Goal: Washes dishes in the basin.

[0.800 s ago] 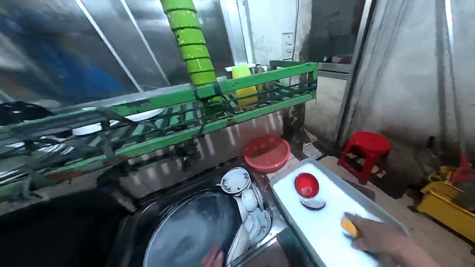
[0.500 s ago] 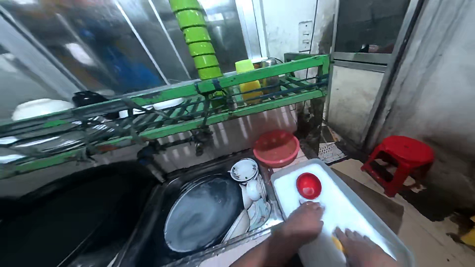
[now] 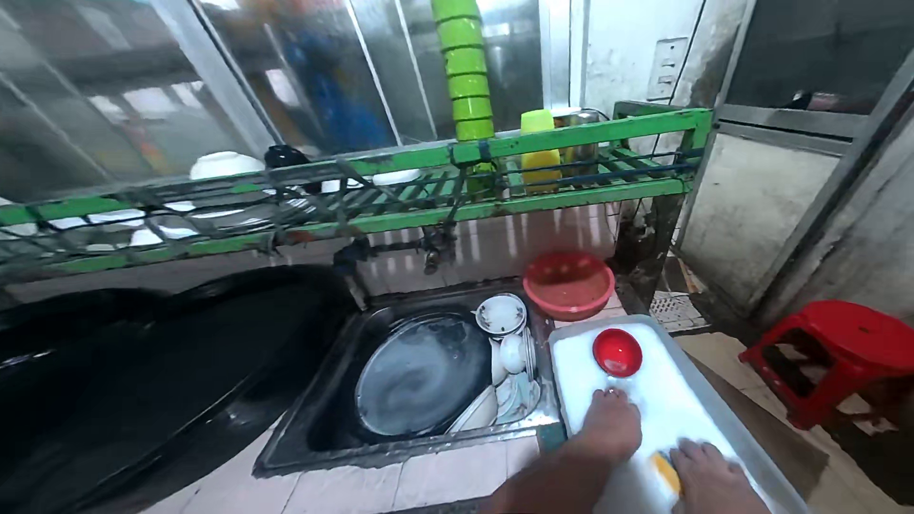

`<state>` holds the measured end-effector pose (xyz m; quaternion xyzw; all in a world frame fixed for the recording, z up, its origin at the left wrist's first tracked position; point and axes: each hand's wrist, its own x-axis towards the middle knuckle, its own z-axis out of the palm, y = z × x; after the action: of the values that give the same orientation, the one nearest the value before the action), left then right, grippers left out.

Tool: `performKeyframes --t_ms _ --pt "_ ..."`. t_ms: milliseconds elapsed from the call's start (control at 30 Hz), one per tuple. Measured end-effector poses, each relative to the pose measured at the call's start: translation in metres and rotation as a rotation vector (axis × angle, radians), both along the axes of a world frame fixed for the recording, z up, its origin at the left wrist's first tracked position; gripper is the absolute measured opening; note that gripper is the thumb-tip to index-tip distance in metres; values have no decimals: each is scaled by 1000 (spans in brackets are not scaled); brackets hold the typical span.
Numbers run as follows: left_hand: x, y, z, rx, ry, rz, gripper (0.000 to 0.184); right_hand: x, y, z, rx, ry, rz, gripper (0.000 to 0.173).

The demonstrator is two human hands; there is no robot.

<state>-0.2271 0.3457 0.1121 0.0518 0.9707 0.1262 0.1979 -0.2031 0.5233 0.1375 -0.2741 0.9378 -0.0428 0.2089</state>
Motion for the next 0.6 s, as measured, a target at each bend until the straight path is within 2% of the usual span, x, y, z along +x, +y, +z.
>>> performKeyframes --t_ms 67,167,267,333,400,433,533,600 --pt "2 -2 5 145 25 47 41 4 -3 -5 58 -40 -36 69" --pt "8 -11 23 549 63 237 38 -8 -5 -9 3 -164 -187 68" --pt "9 -19 21 1096 67 536 34 -19 1 -1 -296 -231 -518 60" --pt "19 -22 31 1338 3 685 32 -15 2 12 -603 -175 -741 54" --pt "31 -20 39 1422 -37 748 31 -2 -8 27 -938 -47 -853 58" --pt "37 -16 43 1432 -49 765 31 4 -18 34 -1044 24 -835 64" --pt "59 2 60 1332 4 707 33 13 -54 42 -1063 109 -607 75" --pt "71 2 69 1288 79 643 39 -2 -64 42 -1024 37 -638 68"
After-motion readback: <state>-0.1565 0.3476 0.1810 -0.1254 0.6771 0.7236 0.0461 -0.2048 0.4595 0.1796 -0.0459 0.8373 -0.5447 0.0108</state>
